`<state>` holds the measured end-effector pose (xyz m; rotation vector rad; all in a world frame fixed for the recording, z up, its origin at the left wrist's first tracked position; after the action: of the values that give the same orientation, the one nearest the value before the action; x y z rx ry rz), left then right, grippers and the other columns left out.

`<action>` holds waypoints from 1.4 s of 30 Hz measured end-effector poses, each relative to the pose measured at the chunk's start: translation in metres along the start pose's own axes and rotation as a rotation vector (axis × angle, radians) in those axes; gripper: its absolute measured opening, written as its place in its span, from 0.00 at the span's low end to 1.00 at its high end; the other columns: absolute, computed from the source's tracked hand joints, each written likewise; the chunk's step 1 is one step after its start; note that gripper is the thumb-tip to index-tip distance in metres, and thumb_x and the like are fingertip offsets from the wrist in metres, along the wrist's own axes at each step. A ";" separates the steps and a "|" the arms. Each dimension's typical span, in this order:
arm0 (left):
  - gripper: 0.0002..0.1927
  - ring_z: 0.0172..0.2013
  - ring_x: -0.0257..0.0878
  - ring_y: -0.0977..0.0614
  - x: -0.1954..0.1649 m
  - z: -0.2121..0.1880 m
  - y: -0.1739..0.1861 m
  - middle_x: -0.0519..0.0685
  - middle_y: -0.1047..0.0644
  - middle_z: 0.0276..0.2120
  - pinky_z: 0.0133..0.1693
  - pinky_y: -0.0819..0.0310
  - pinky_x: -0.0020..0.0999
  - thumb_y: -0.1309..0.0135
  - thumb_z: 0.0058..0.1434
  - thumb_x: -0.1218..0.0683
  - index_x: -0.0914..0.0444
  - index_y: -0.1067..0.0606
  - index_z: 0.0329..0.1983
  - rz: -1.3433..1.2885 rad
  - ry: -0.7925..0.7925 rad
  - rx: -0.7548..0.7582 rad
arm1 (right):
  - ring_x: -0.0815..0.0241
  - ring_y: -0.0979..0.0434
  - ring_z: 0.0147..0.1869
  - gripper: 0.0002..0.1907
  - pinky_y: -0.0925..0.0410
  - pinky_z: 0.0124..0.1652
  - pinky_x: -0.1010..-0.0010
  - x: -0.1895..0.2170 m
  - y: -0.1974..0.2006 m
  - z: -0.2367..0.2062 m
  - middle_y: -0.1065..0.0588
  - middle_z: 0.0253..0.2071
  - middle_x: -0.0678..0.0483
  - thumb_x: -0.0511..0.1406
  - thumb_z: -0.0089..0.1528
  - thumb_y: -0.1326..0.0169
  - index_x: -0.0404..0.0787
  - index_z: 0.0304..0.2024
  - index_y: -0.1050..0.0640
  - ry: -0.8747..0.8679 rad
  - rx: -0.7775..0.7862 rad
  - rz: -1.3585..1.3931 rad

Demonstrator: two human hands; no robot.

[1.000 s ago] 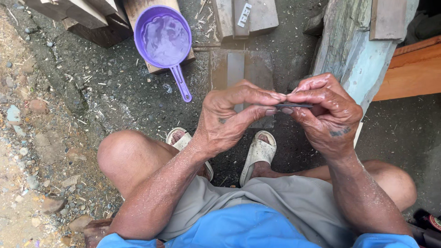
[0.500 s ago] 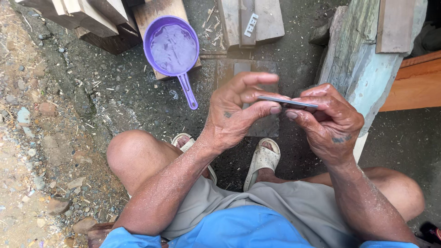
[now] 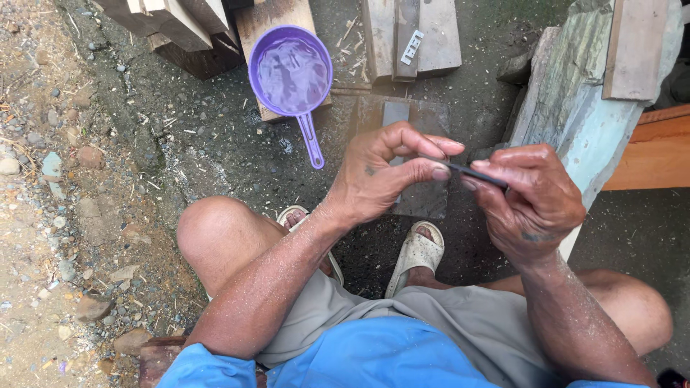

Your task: The person sits on the ground and sharpens a small metal tool blade on a wet sharpening stone. They repeatedly rub the blade against the stone, periodically dipping their fingers into a purple scoop of water to wet the surface, and inspecting the blade edge between strokes.

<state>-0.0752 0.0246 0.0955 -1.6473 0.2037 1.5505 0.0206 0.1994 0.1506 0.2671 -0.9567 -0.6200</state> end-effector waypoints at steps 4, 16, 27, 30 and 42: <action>0.10 0.50 0.37 0.18 0.010 0.005 -0.004 0.58 0.17 0.50 0.55 0.21 0.33 0.39 0.67 0.57 0.66 0.22 0.48 -0.006 0.165 -0.018 | 0.68 0.24 0.37 0.10 0.31 0.32 0.81 -0.009 -0.005 0.002 0.23 0.43 0.49 0.30 0.64 0.34 0.35 0.46 0.20 -0.081 -0.006 0.074; 0.21 0.41 0.38 0.14 -0.003 0.001 -0.018 0.51 0.16 0.38 0.44 0.19 0.32 0.52 0.69 0.43 0.64 0.21 0.47 0.640 0.129 -0.200 | 0.61 0.19 0.42 0.12 0.24 0.38 0.75 -0.022 -0.034 -0.009 0.22 0.42 0.51 0.32 0.68 0.33 0.38 0.53 0.20 0.085 0.142 -0.459; 0.20 0.38 0.37 0.16 0.037 -0.001 0.020 0.57 0.17 0.42 0.42 0.19 0.33 0.66 0.75 0.50 0.69 0.28 0.51 0.072 0.386 -0.336 | 0.60 0.23 0.45 0.19 0.25 0.41 0.72 -0.006 -0.022 -0.010 0.29 0.47 0.50 0.33 0.61 0.28 0.39 0.52 0.20 0.110 0.054 -0.417; 0.21 0.35 0.36 0.17 0.044 -0.011 0.025 0.55 0.17 0.38 0.39 0.21 0.31 0.67 0.74 0.51 0.69 0.27 0.50 0.108 0.461 -0.365 | 0.63 0.22 0.44 0.13 0.25 0.41 0.73 -0.017 -0.041 -0.032 0.29 0.48 0.50 0.27 0.63 0.30 0.37 0.49 0.18 0.045 0.037 -0.295; 0.17 0.29 0.37 0.16 0.220 -0.070 0.084 0.45 0.16 0.29 0.33 0.21 0.36 0.54 0.69 0.43 0.57 0.21 0.47 1.440 0.909 0.183 | 0.61 0.20 0.48 0.06 0.25 0.42 0.75 -0.109 -0.115 -0.182 0.21 0.46 0.49 0.27 0.63 0.39 0.37 0.43 0.16 -0.577 0.022 0.048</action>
<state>-0.0276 0.0170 -0.1449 -1.9879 2.3114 1.3508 0.0824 0.1638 -0.0804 0.0807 -1.5197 -0.6555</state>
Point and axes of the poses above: each hand's wrist, its own z-axis towards the middle knuckle, its own y-axis out of the back of the hand, x = y × z, the point moved 4 cm from there along z, towards the middle knuckle
